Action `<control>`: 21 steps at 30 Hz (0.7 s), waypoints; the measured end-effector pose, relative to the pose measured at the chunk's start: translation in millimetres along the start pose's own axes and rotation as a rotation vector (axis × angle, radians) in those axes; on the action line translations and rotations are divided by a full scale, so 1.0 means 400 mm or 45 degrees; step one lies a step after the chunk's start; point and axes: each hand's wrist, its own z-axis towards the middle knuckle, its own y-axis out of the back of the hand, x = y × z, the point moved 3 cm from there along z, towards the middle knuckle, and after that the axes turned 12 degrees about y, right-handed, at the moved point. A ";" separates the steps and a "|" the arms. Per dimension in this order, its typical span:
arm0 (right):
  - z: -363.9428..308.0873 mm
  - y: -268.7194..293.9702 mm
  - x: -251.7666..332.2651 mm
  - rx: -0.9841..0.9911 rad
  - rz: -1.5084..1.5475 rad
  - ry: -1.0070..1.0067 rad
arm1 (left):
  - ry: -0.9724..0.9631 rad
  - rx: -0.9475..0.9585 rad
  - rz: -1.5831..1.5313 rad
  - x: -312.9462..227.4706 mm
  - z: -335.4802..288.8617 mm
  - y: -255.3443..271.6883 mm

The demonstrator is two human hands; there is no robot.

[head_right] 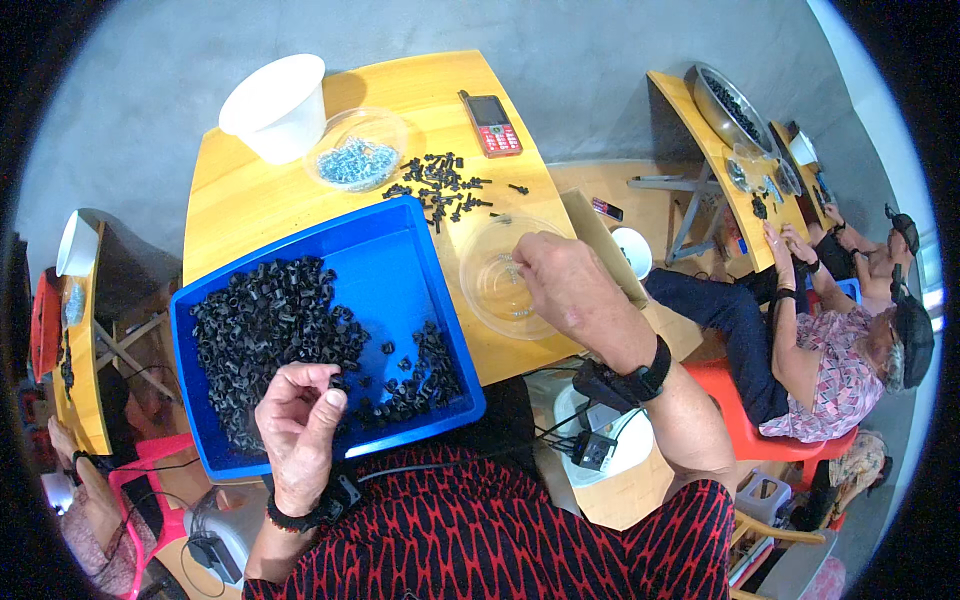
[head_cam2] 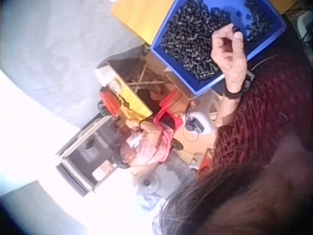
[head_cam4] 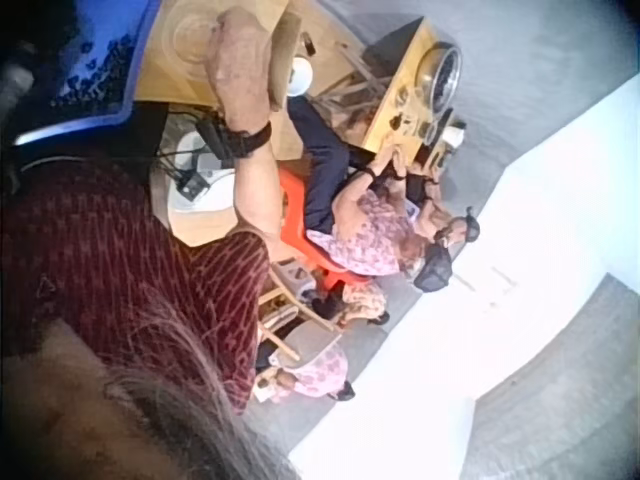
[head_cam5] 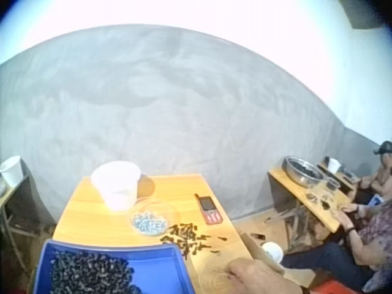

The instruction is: Hand-assembling small black plastic components at a workstation.

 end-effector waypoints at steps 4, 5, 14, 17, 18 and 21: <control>0.020 -0.027 0.015 0.265 -0.080 -0.016 | -0.048 0.039 0.043 -0.005 -0.004 -0.001; 0.027 -0.033 0.015 0.270 -0.083 -0.010 | -0.040 0.049 0.015 -0.002 -0.004 0.002; 0.047 -0.043 -0.011 0.299 -0.122 0.016 | -0.076 0.092 0.050 -0.005 -0.005 0.005; 0.057 -0.016 0.011 0.350 -0.074 0.011 | -0.058 0.100 0.017 -0.002 -0.006 0.003; 0.061 0.003 0.021 0.324 -0.037 -0.090 | -0.058 0.099 0.016 -0.001 -0.007 0.004; 0.058 0.010 0.013 0.250 -0.015 -0.163 | -0.053 0.098 0.039 -0.002 -0.006 0.006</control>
